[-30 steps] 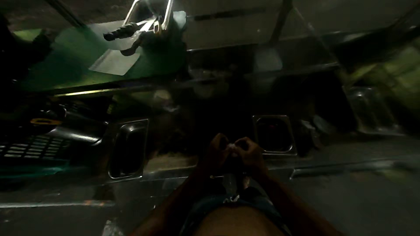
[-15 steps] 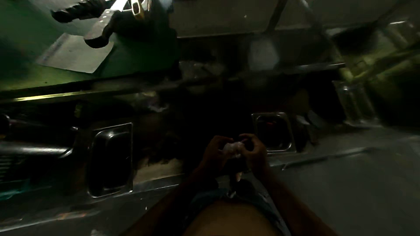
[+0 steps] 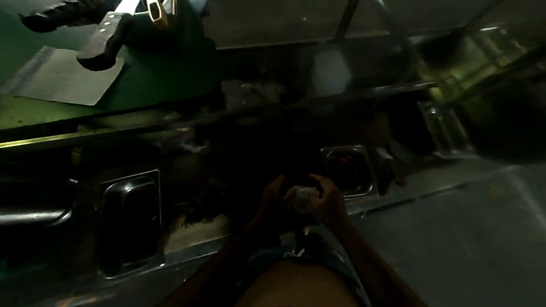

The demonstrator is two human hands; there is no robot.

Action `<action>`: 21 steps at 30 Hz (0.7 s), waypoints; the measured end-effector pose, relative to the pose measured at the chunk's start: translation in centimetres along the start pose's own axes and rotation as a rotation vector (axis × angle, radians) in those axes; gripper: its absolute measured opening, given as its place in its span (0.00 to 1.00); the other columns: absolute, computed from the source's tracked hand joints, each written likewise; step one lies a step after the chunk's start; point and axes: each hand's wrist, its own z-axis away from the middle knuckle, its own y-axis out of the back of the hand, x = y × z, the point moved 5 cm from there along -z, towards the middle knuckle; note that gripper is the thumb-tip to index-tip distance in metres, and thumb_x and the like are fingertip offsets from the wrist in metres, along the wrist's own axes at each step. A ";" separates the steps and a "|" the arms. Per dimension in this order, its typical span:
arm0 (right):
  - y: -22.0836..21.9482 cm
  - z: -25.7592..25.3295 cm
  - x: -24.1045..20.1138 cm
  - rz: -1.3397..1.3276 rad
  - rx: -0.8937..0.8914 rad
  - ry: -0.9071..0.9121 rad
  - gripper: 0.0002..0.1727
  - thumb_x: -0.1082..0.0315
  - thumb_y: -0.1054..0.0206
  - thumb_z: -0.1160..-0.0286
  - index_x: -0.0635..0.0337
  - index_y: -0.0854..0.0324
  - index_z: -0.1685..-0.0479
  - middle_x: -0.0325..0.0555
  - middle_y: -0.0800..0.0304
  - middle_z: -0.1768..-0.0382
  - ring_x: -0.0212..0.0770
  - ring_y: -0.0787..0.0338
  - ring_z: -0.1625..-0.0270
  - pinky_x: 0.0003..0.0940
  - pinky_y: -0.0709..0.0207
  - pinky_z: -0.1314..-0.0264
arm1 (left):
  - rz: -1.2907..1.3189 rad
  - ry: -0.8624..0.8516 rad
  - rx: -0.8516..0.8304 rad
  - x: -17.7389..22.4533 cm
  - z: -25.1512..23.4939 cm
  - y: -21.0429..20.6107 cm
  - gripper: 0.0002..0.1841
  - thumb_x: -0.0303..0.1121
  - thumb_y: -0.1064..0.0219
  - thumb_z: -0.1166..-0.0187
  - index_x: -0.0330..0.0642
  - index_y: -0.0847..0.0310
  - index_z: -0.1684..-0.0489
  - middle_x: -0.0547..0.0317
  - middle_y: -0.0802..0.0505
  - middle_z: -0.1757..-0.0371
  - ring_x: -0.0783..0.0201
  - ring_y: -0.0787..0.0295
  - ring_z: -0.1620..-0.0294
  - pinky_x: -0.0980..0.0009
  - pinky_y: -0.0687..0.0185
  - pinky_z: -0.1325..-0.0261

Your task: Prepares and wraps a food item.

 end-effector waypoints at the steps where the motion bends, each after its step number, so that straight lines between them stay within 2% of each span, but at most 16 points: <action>1: 0.1 -0.1 0.0 -0.009 0.012 -0.008 0.26 0.75 0.29 0.29 0.54 0.18 0.28 0.53 0.11 0.41 0.50 0.10 0.45 0.52 0.14 0.42 | 0.032 -0.003 0.015 -0.2 0.1 -0.1 0.08 0.37 0.33 0.16 0.42 0.15 0.52 0.58 0.10 0.64 0.67 0.13 0.68 0.67 0.13 0.62; 4: -0.2 -0.1 -0.3 -0.191 -0.084 -0.065 0.16 0.66 0.32 0.19 0.51 0.15 0.34 0.45 0.07 0.45 0.41 0.07 0.50 0.46 0.12 0.45 | 0.042 -0.040 0.015 -0.1 0.4 -0.3 0.08 0.36 0.32 0.16 0.42 0.15 0.50 0.60 0.09 0.61 0.69 0.12 0.65 0.69 0.12 0.60; 6: -0.4 -0.5 -0.3 -0.203 -0.175 -0.089 0.15 0.58 0.31 0.18 0.49 0.14 0.37 0.42 0.07 0.47 0.40 0.07 0.49 0.47 0.12 0.44 | 0.046 -0.043 -0.024 -0.4 0.3 -0.4 0.10 0.38 0.33 0.16 0.43 0.15 0.49 0.61 0.08 0.61 0.70 0.11 0.64 0.69 0.12 0.58; 9: 0.2 -1.1 -0.3 0.005 -0.174 -0.082 0.15 0.68 0.28 0.26 0.55 0.14 0.41 0.54 0.07 0.52 0.53 0.07 0.51 0.60 0.14 0.46 | -0.077 -0.082 -0.083 -1.1 0.1 0.4 0.12 0.41 0.38 0.13 0.44 0.18 0.45 0.57 0.10 0.60 0.65 0.12 0.64 0.63 0.12 0.58; 11: 0.6 -1.5 -0.1 0.042 -0.172 -0.135 0.15 0.68 0.28 0.25 0.55 0.14 0.40 0.56 0.08 0.49 0.56 0.08 0.47 0.62 0.15 0.44 | -0.151 -0.122 -0.072 -1.0 -0.1 0.9 0.12 0.39 0.37 0.13 0.39 0.18 0.45 0.53 0.09 0.60 0.61 0.11 0.63 0.60 0.11 0.56; 13: 0.8 -1.8 -0.3 0.036 -0.178 -0.185 0.15 0.67 0.29 0.24 0.53 0.13 0.40 0.54 0.08 0.47 0.54 0.08 0.45 0.59 0.16 0.41 | -0.183 -0.218 0.000 -1.0 0.2 0.8 0.12 0.35 0.36 0.15 0.39 0.18 0.43 0.53 0.10 0.55 0.63 0.11 0.58 0.64 0.11 0.52; 15: 0.4 -1.5 -0.2 -0.014 -0.149 -0.150 0.13 0.67 0.30 0.23 0.53 0.12 0.42 0.54 0.07 0.51 0.55 0.07 0.52 0.60 0.14 0.49 | -0.214 -0.352 0.082 -0.7 1.2 0.4 0.14 0.35 0.34 0.16 0.41 0.18 0.38 0.53 0.12 0.45 0.64 0.11 0.51 0.65 0.11 0.46; 17: 0.0 -0.8 0.1 -0.060 -0.126 -0.083 0.13 0.65 0.28 0.24 0.52 0.13 0.42 0.54 0.08 0.55 0.54 0.08 0.59 0.60 0.13 0.57 | -0.331 -0.395 0.109 0.2 2.0 -0.3 0.14 0.39 0.33 0.19 0.48 0.12 0.41 0.54 0.12 0.46 0.62 0.11 0.53 0.63 0.10 0.52; 19: -0.3 -0.5 -0.2 -0.100 -0.142 -0.068 0.13 0.60 0.28 0.21 0.51 0.14 0.42 0.51 0.08 0.57 0.51 0.08 0.61 0.57 0.13 0.59 | -0.544 -0.241 0.007 0.6 1.9 -0.9 0.16 0.46 0.32 0.20 0.58 0.12 0.37 0.53 0.13 0.42 0.58 0.11 0.51 0.58 0.10 0.56; 21: -0.4 -0.6 -0.5 -0.133 -0.158 -0.092 0.13 0.61 0.30 0.20 0.51 0.15 0.41 0.52 0.08 0.57 0.50 0.08 0.62 0.56 0.13 0.59 | -0.649 -0.059 -0.149 0.7 1.4 -1.3 0.17 0.47 0.30 0.22 0.62 0.13 0.36 0.52 0.15 0.38 0.52 0.12 0.46 0.51 0.11 0.52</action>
